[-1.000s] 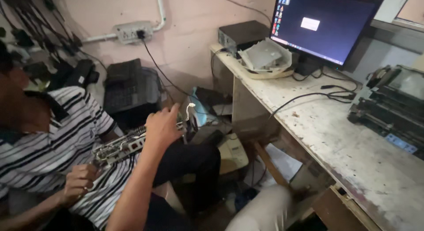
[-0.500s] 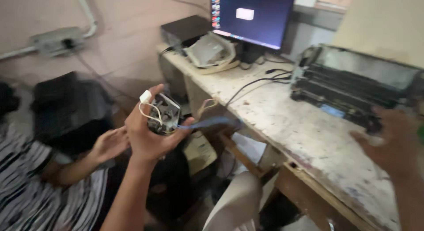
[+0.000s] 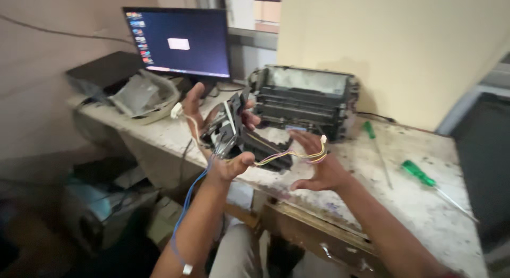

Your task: The person disassembles a printer on a workbench, removing the top cover and a toner cartridge. They use a screwdriver to loosen screws on the cartridge and then use pliers to remove a gear from a small motor assembly. A second person is present and briefly handles a component.

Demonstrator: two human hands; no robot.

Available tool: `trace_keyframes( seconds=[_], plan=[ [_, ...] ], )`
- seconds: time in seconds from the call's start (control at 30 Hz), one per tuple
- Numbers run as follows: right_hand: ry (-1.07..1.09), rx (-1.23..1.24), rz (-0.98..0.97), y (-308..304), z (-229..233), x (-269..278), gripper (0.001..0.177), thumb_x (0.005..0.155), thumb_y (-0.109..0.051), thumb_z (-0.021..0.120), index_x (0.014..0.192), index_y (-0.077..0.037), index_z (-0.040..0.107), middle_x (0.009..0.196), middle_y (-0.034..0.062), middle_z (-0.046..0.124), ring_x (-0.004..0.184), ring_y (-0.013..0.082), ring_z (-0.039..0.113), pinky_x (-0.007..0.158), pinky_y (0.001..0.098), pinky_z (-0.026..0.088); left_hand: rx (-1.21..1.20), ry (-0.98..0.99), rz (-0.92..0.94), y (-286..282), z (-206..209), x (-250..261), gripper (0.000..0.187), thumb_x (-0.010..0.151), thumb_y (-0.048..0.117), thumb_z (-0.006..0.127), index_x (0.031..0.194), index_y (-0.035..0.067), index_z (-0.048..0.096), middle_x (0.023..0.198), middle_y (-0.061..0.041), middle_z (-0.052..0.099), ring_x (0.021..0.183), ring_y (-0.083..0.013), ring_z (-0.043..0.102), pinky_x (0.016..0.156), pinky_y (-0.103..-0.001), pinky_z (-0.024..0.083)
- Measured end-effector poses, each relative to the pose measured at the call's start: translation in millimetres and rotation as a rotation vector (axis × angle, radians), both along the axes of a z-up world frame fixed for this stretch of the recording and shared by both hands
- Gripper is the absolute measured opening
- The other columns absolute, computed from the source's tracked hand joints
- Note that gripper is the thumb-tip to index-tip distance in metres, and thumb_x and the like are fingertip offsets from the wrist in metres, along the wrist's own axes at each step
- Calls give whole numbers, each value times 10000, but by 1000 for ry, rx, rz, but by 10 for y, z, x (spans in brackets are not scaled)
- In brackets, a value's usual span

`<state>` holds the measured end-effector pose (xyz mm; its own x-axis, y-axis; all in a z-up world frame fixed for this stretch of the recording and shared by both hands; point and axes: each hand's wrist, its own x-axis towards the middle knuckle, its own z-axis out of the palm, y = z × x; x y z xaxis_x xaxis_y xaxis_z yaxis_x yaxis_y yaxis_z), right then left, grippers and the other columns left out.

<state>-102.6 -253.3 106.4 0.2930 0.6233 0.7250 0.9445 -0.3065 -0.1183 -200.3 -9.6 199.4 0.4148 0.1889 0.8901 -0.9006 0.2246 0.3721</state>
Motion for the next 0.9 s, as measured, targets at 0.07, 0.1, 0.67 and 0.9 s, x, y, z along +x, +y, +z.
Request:
trace_keyframes(
  seconds=[0.07, 0.1, 0.67, 0.9],
  plan=[
    [37, -15, -50, 3, -15, -10, 1126, 671, -652, 839, 1519, -40, 421, 1438, 199, 528, 1313, 394, 497, 1096, 496, 360, -57, 36, -62, -200, -33, 132, 1332, 702, 568, 968, 1615, 98, 119, 1233, -187, 708, 1005, -225, 734, 851, -314, 611],
    [72, -32, -110, 3, -29, -9, 1079, 672, -614, 864, 1499, -56, 454, 1379, 177, 565, 1267, 374, 530, 1072, 489, 381, -84, 54, -91, -275, -49, 193, 1329, 699, 574, 968, 1605, 95, 122, 1228, -190, 703, 1029, -235, 734, 853, -322, 617],
    [-30, 25, -486, -273, 71, 138, 671, 563, -261, 898, 1188, -164, 674, 1057, 103, 608, 1001, 334, 618, 837, 466, 503, 123, 384, -53, 901, -1339, 767, 943, 628, -52, 922, 1453, 0, 469, 1337, -110, 593, 1276, -234, 589, 1087, -379, 506],
    [78, -271, -441, -215, 80, 149, 697, 565, -228, 873, 1221, -162, 648, 1051, 70, 618, 984, 305, 628, 813, 434, 526, 280, 616, 53, 1129, -1557, 746, 1023, 631, 59, 910, 1510, 98, 389, 1327, -133, 640, 1268, -232, 613, 1062, -356, 509]
  ],
)
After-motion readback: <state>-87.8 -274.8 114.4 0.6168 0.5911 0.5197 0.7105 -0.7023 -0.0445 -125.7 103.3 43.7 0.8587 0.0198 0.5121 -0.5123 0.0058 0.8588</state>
